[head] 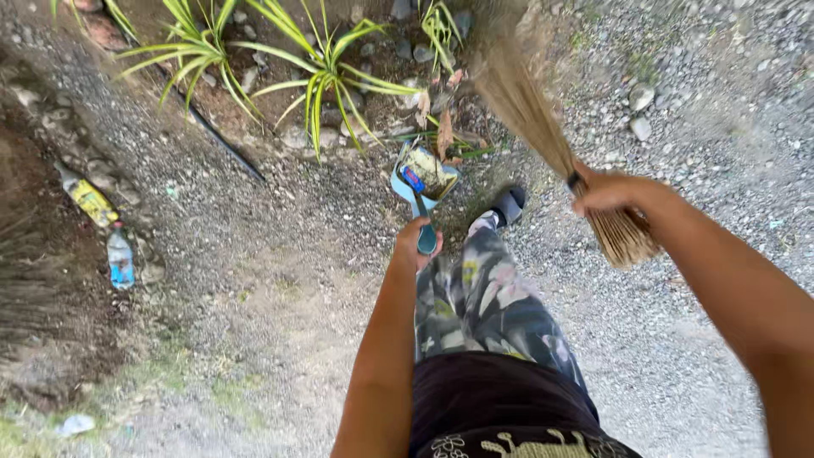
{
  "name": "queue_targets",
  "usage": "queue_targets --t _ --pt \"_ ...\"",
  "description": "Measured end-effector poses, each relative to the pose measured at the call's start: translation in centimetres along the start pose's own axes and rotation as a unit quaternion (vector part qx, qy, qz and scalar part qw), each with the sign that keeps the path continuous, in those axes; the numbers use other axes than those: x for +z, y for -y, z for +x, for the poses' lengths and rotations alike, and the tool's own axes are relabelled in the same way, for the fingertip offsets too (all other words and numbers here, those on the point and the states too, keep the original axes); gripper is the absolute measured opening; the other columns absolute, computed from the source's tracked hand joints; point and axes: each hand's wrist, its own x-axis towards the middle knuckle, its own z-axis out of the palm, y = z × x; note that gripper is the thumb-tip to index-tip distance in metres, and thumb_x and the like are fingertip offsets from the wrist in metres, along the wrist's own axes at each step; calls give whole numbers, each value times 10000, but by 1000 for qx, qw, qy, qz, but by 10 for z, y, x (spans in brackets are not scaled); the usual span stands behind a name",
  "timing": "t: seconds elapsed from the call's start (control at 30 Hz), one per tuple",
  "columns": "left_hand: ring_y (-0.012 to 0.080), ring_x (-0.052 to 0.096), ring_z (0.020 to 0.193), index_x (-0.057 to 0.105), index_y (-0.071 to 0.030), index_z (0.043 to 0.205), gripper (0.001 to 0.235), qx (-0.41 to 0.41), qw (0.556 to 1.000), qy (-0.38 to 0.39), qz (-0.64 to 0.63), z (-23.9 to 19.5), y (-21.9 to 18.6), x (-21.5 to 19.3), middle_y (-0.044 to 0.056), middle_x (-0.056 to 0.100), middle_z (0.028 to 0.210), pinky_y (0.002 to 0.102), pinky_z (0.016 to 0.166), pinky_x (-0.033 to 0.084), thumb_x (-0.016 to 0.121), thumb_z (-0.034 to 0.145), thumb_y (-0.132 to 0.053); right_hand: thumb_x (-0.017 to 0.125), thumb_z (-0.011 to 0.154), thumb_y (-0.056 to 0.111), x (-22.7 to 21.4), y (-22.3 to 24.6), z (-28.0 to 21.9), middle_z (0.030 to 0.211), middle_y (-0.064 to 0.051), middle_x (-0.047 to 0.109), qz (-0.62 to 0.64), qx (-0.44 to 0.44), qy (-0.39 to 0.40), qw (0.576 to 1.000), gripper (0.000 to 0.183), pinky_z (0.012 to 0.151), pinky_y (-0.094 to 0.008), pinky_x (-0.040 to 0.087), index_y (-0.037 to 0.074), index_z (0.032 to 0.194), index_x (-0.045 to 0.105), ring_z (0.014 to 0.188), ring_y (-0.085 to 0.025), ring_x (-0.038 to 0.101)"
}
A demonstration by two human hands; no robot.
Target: The person sweeps dirt and debris into a dustpan using a small broom and empties the dustpan into a black trash bin.
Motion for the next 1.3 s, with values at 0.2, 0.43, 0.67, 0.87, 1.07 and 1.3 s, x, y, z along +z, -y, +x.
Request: queue_targets --t 0.2,0.43,0.67,0.87,1.07,1.3 --pt "282 621 615 474 -90 1065 283 -2 1000 8 24 9 -6 9 160 597 792 394 502 552 665 913 -231 774 710 324 8 -114 -75 1215 -236 618 72 -100 4 992 1178 735 -486 542 290 1644 55 872 -314 647" --pt "265 635 660 505 -87 1049 216 -26 999 3 -33 1 -13 20 143 603 780 379 563 587 662 953 -199 781 653 246 121 -46 53 1499 -313 371 127 -150 -60 979 1268 898 -506 520 53 1618 -18 1090 -333 499" --pt "282 592 622 488 -119 1038 195 9 998 53 35 -22 -19 2 155 592 756 391 484 494 610 910 -201 708 694 354 202 19 -44 1138 -241 696 52 -116 68 990 1239 763 -415 533 86 1633 -54 861 -311 684" --pt "293 595 630 495 -94 1048 199 -17 997 68 29 -30 -35 -24 174 596 758 398 511 514 603 915 -195 707 726 351 161 2 -148 1040 -203 709 104 -15 78 991 1182 684 -454 544 299 1636 -44 721 -310 655" --pt "286 623 673 502 -65 1073 212 8 1000 3 26 -17 -60 -20 166 592 825 412 567 557 628 937 -168 706 715 236 116 7 -77 1126 -256 681 166 -55 -102 979 1169 709 -462 545 236 1647 0 780 -314 690" --pt "282 642 708 523 -80 1092 204 5 999 -15 47 -7 -75 -18 164 593 896 408 588 571 635 959 -188 730 703 340 135 35 -39 1175 -245 643 61 -44 53 996 1217 691 -453 551 257 1644 -36 801 -341 691"
